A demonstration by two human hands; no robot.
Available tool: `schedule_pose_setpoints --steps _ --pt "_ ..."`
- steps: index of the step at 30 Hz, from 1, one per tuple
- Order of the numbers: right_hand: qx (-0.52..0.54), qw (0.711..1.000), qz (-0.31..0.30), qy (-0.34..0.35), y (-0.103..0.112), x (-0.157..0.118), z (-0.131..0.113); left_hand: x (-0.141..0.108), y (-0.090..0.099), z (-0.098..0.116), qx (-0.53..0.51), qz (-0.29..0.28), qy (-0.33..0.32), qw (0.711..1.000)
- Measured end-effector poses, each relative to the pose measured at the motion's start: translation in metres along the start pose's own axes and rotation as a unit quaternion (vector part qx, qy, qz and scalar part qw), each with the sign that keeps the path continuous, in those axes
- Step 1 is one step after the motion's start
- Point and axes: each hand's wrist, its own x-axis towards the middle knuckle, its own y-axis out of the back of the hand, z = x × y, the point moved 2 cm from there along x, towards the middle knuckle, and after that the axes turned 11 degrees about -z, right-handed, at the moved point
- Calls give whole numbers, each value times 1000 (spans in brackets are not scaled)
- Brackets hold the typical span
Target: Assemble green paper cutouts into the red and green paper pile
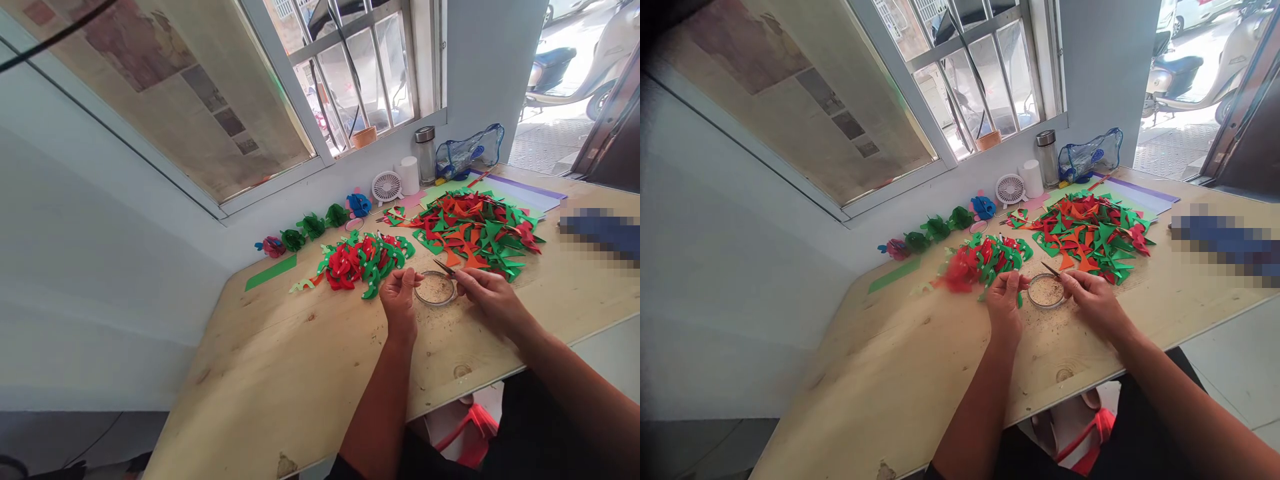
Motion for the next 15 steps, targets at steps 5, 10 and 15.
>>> schedule_pose_setpoints --steps 5,10,15 --pt "-345 937 41 29 1 -4 10 6 10 1 -34 32 10 999" --pt "-545 835 45 57 -3 -14 12 9 15 7 -73 52 17 996" --pt "-600 794 62 77 -3 -15 9 11 19 10 -99 75 12 992"
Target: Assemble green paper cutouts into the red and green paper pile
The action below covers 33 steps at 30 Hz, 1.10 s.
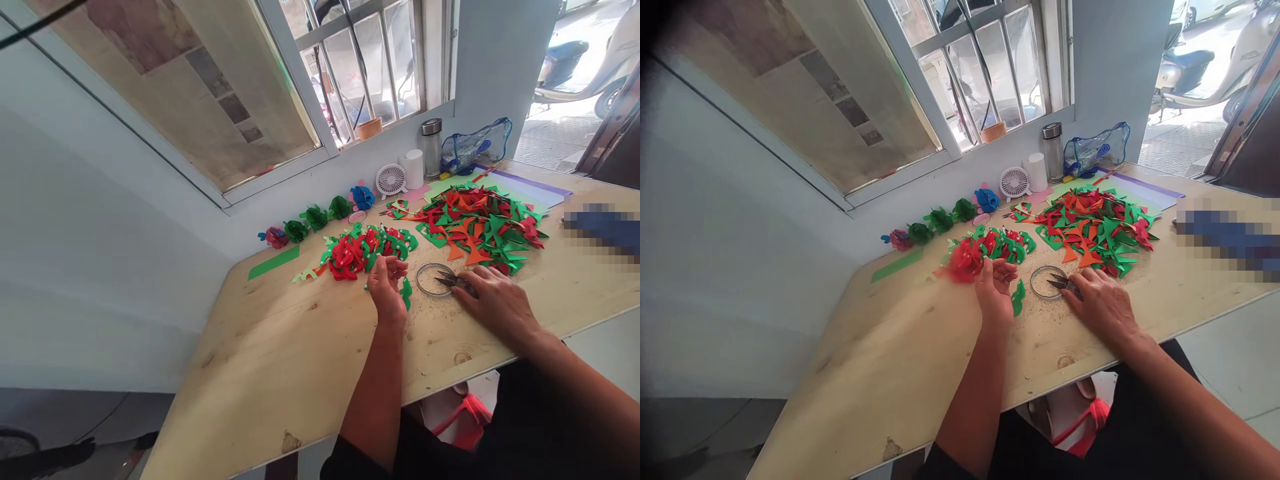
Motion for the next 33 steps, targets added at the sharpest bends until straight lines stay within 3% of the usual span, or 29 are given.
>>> schedule_pose_setpoints --steps 5,10,14,19,23,29,33 --pt "25 999 27 16 0 1 5 3 4 5 -13 18 -8 1000" --pt "181 982 34 32 8 8 1 1 -3 20 -15 4 -16 1000" --pt "339 940 -5 29 21 17 -15 -10 -9 30 -28 -51 25 998" --pt "465 884 -37 11 40 22 -36 -30 -4 32 -66 -159 162 972" --pt "536 842 -49 26 46 21 -50 -42 1 33 -60 -198 185 961" --pt "523 850 -20 56 49 15 -65 -51 2 32 -74 -222 167 958" --pt "483 871 11 92 59 11 -70 -54 4 33 -51 -207 145 966"
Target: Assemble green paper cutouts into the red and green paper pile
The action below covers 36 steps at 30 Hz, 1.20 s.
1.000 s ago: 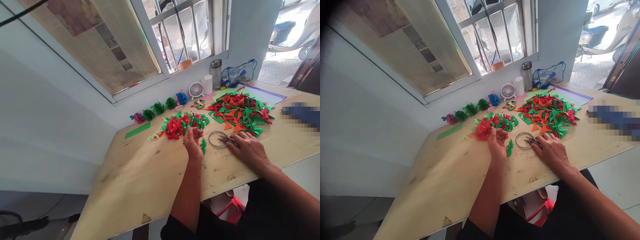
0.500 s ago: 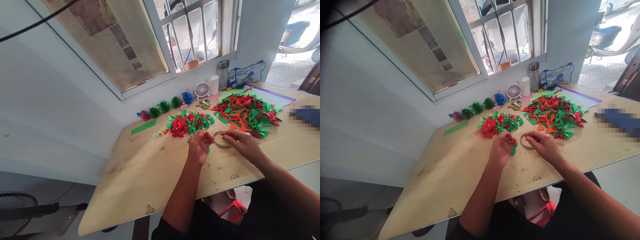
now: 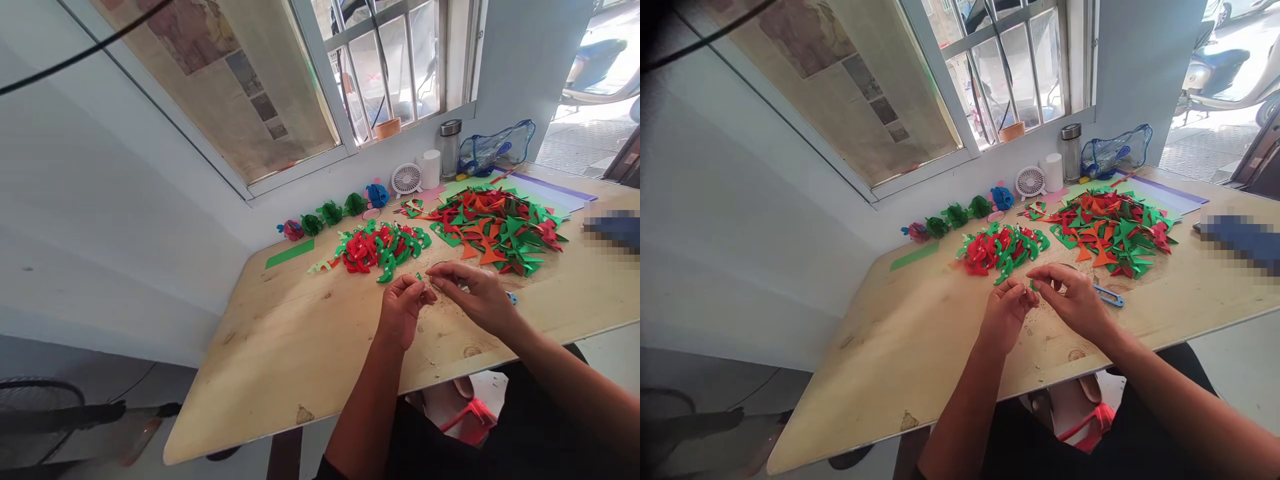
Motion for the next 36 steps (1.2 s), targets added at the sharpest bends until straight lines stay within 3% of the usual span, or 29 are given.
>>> schedule_pose_setpoints --steps 6,10,18,21,23,25,27,31,33,36 --pt "-64 990 -40 117 4 -1 -9 -3 0 -1 4 -1 30 1000" --pt "-93 983 -49 148 3 -2 -8 -5 0 -4 -31 -10 50 998" --pt "-133 978 -49 155 2 -3 -5 -7 -3 -6 -38 -1 77 996" --pt "-136 979 -51 141 2 -5 -2 -9 -2 -6 -33 -22 75 996" --pt "-130 984 -45 114 3 -6 3 -10 3 -5 14 -18 56 998" --pt "-114 991 -21 63 5 -9 12 -13 10 -1 130 31 18 991" --pt "-93 996 4 0 6 -12 21 -17 18 2 291 84 -20 953" --pt "-38 997 19 -69 6 -19 39 -21 24 0 550 38 -63 832" --pt "-12 996 16 -84 6 -22 45 -22 25 -5 610 19 -63 790" --pt "7 994 12 -110 6 -25 51 -20 28 -12 643 29 -45 764"
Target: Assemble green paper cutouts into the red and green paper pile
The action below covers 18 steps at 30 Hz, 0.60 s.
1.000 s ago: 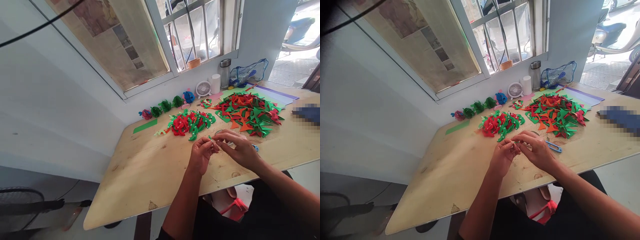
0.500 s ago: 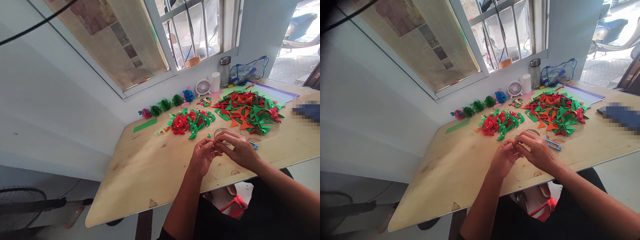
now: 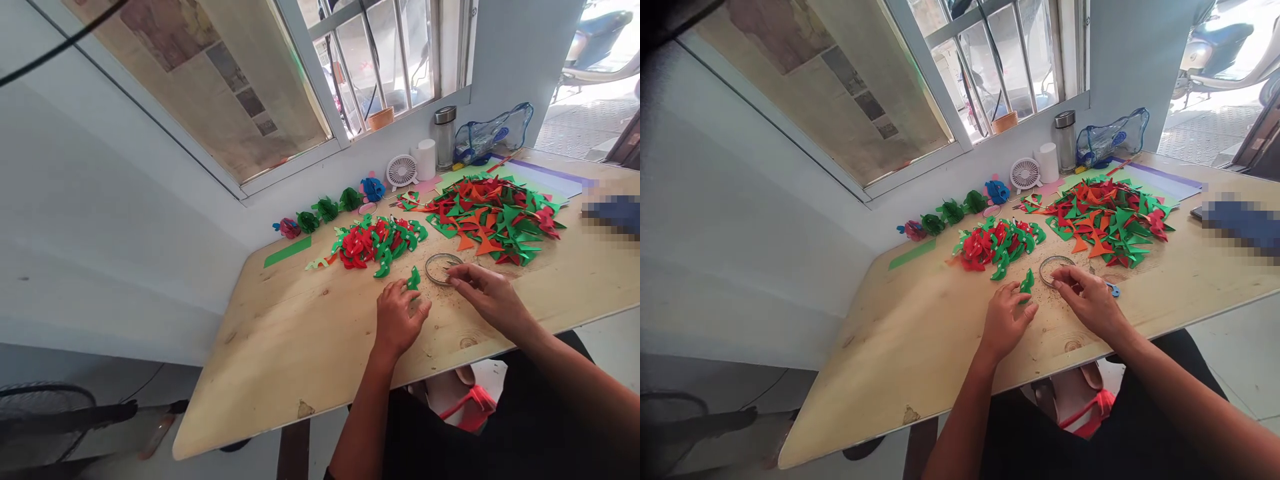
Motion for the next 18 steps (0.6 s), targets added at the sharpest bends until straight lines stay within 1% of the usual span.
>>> schedule_pose_setpoints --steps 4,8,12,15,18 --pt "23 1000 -12 -17 0 0 4 3 -4 -4 -7 7 22 1000" --pt "66 997 -27 -20 -4 5 7 -1 -4 -3 -6 23 14 1000" --pt "120 993 -19 -13 -12 15 6 -11 -5 6 45 65 -25 997" --pt "162 987 3 -8 -18 23 3 -17 -10 13 119 57 -43 990" --pt "198 980 7 -21 -23 30 0 -22 -17 18 165 47 -55 984"
